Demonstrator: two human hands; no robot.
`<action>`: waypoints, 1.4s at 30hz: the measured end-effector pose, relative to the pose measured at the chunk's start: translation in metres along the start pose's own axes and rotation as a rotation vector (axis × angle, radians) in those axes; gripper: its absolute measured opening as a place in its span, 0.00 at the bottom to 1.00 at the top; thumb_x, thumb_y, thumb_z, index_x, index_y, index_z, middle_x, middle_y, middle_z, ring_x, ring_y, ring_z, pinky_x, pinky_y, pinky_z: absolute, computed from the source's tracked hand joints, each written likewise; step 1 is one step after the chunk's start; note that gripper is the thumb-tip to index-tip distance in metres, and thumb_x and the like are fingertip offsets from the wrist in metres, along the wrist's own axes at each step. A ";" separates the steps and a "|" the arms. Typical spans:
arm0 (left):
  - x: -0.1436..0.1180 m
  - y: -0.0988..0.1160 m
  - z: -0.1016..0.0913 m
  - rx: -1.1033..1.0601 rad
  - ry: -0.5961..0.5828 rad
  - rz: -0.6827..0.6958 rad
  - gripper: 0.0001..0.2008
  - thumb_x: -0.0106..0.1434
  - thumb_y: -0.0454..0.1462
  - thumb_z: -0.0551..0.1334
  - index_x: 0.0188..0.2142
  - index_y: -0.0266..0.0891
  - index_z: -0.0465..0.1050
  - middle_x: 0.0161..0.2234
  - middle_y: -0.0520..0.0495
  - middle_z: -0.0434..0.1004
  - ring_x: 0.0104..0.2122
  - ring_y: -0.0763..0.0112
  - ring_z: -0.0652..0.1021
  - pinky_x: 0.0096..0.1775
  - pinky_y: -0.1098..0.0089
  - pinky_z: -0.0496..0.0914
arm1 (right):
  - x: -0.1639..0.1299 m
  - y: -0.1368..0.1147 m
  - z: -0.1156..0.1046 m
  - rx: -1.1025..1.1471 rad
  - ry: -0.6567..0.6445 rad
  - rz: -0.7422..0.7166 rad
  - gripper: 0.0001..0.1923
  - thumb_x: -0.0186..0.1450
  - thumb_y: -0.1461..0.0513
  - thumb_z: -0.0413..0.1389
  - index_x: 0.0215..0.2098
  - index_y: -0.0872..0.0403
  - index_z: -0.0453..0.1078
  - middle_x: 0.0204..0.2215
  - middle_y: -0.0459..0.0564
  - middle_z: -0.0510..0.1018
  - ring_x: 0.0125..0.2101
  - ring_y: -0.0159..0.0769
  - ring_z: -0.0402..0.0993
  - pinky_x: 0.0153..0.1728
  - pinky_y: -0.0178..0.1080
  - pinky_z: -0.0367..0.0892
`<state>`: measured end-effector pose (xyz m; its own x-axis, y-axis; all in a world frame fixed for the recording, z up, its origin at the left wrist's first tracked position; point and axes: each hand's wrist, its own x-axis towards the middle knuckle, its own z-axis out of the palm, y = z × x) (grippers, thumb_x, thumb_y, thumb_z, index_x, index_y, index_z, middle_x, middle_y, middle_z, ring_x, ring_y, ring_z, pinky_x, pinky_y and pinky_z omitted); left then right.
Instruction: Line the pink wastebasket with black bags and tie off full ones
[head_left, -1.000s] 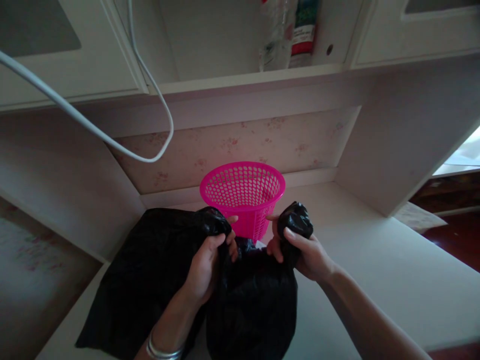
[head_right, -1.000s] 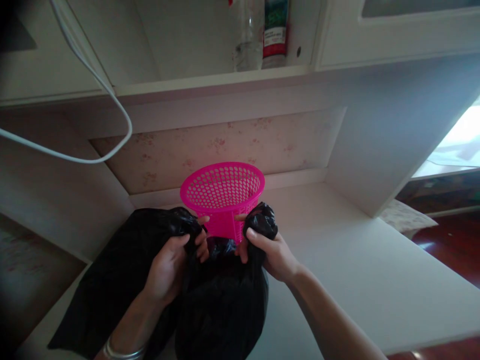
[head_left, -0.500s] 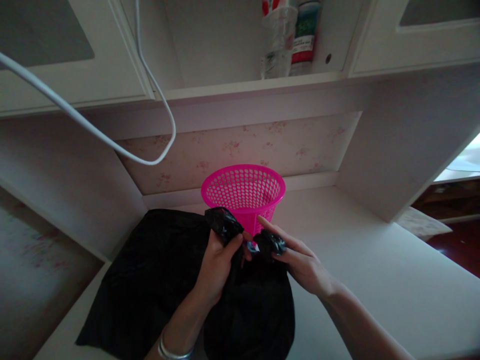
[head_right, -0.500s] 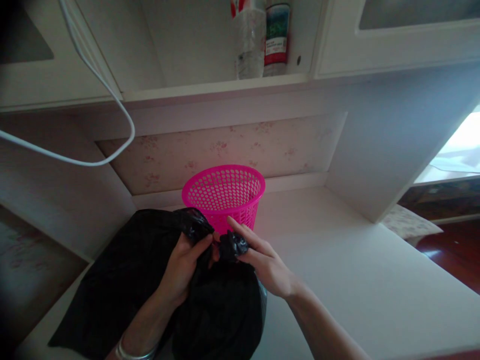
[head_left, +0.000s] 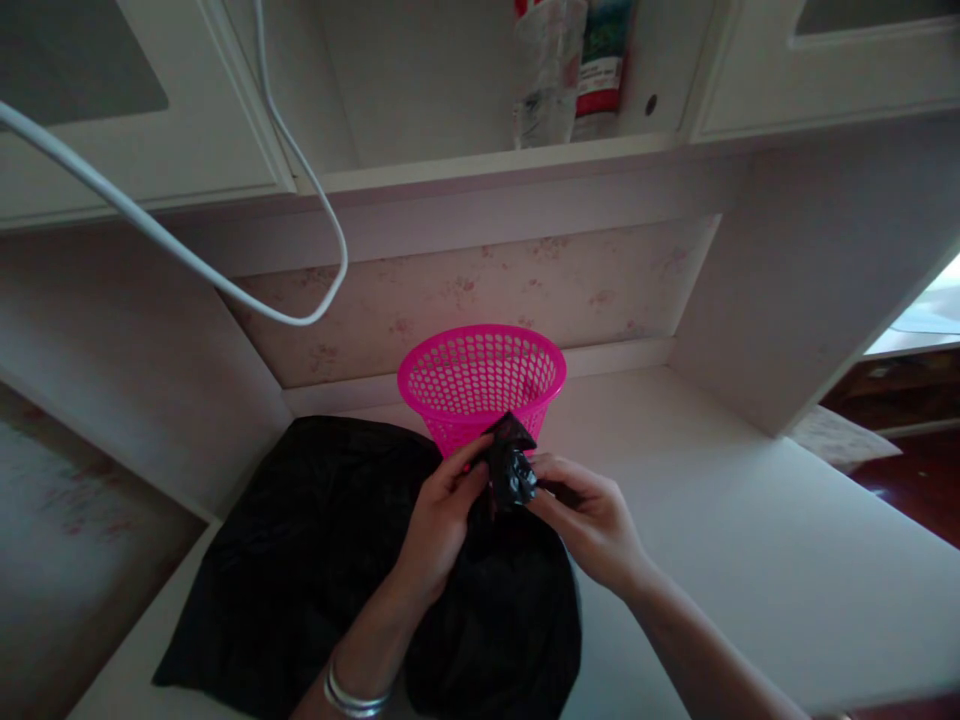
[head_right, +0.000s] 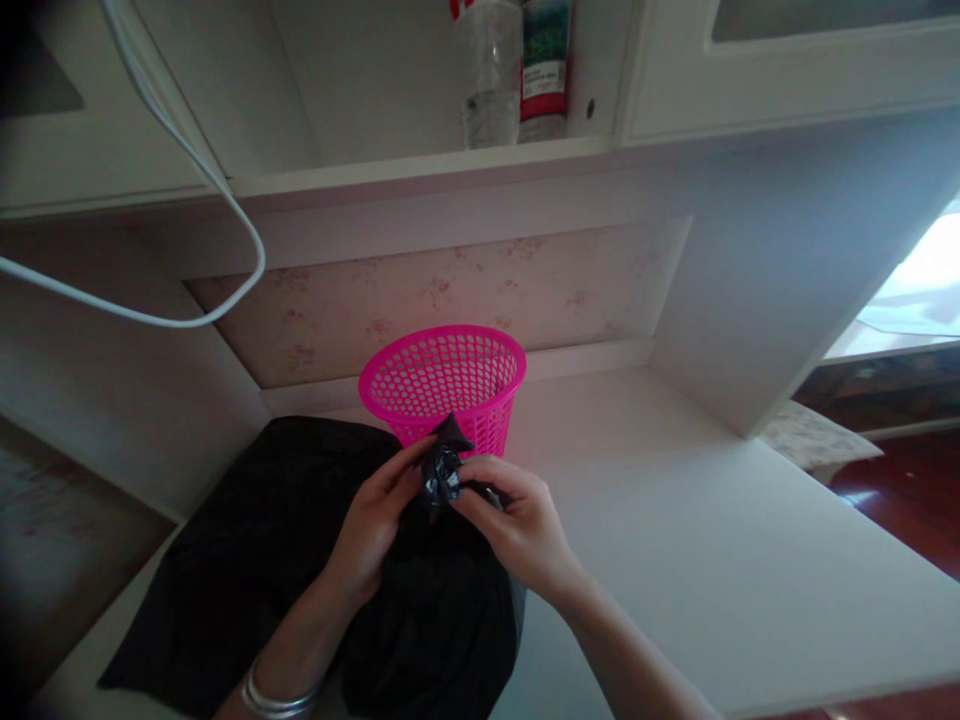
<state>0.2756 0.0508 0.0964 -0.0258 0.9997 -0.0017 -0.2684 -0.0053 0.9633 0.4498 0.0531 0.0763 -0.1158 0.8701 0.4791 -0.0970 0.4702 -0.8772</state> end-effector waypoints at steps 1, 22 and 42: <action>0.000 -0.001 0.000 0.028 -0.015 0.019 0.17 0.54 0.44 0.75 0.41 0.41 0.84 0.36 0.49 0.84 0.30 0.68 0.78 0.34 0.70 0.71 | 0.000 0.000 0.001 -0.030 -0.003 -0.018 0.03 0.65 0.60 0.67 0.38 0.49 0.83 0.34 0.47 0.86 0.35 0.33 0.82 0.39 0.32 0.76; -0.001 -0.004 -0.011 0.266 -0.441 0.017 0.06 0.58 0.39 0.72 0.33 0.40 0.79 0.26 0.52 0.75 0.26 0.69 0.74 0.31 0.70 0.67 | 0.016 -0.003 -0.038 -0.022 -0.394 0.217 0.19 0.64 0.51 0.68 0.49 0.52 0.83 0.42 0.53 0.83 0.41 0.39 0.79 0.44 0.41 0.75; 0.006 -0.017 -0.010 0.254 -0.032 0.242 0.20 0.55 0.38 0.71 0.48 0.42 0.77 0.48 0.46 0.82 0.50 0.58 0.78 0.56 0.60 0.69 | 0.004 -0.035 0.001 -0.310 -0.325 0.141 0.12 0.71 0.54 0.61 0.36 0.50 0.83 0.29 0.47 0.83 0.30 0.37 0.77 0.33 0.38 0.69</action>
<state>0.2698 0.0567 0.0776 -0.0280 0.9706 0.2391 -0.0099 -0.2394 0.9709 0.4522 0.0398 0.1088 -0.4146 0.8604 0.2962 0.2357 0.4160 -0.8783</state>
